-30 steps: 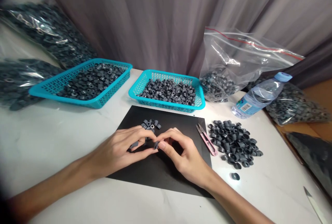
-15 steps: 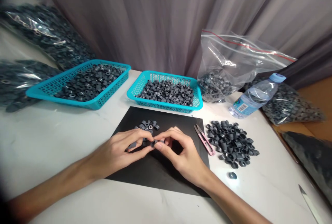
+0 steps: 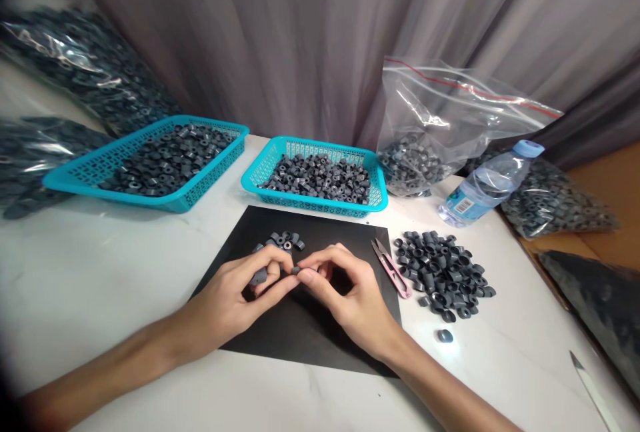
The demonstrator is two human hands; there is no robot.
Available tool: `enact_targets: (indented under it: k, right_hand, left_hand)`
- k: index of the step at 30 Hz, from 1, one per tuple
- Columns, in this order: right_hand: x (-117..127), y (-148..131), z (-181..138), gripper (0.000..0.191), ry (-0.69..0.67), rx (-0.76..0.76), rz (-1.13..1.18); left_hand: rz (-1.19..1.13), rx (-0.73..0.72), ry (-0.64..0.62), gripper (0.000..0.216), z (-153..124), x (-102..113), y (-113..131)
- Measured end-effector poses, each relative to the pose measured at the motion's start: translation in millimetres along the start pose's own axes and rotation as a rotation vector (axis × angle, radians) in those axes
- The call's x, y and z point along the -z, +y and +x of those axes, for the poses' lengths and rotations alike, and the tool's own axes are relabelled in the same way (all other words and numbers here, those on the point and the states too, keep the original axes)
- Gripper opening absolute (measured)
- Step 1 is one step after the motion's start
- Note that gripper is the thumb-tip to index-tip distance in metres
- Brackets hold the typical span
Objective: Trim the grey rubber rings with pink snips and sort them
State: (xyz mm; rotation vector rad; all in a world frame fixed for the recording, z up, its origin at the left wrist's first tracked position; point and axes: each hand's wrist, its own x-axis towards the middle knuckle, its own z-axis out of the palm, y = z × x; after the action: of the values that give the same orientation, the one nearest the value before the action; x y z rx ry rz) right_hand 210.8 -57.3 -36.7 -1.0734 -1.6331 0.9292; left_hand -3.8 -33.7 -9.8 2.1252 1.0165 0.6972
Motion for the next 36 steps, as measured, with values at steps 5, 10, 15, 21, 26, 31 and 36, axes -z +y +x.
enact_targets:
  k: [5, 10, 15, 21, 26, 31, 36]
  right_hand:
    - [-2.3, -1.1, -3.5, 0.009, 0.08, 0.096, -0.065]
    - [-5.8, -6.0, -14.1, 0.023, 0.068, 0.471, -0.299]
    - [-6.3, -5.1, -21.7, 0.043, 0.015, 0.631, -0.44]
    - [-7.1, -10.4, -16.3, 0.035, 0.133, 0.703, -0.501]
    - [-8.7, -7.4, -16.4, 0.036, 0.114, 0.706, -0.416]
    - [-11.3, -5.4, -15.7, 0.028, 0.093, 0.666, -0.339]
    - [-11.3, -2.9, -15.8, 0.022, 0.1, 0.703, -0.413]
  left_hand:
    - [-0.357, 0.224, -0.136, 0.02, 1.3, 1.1, 10.5]
    - [-0.913, 0.378, -0.33, 0.022, -4.9, -6.1, 16.3]
    - [-1.24, 0.45, -0.414, 0.017, -8.9, -13.1, 17.8]
    - [-1.579, 0.672, -0.399, 0.023, -11.3, -18.4, 20.1]
    - [-1.55, 0.692, -0.365, 0.027, -9.3, -17.3, 23.1]
    - [-1.528, 0.708, -0.303, 0.017, -5.8, -17.0, 22.4]
    - [-1.51, 0.694, -0.306, 0.002, -6.3, -18.4, 17.9]
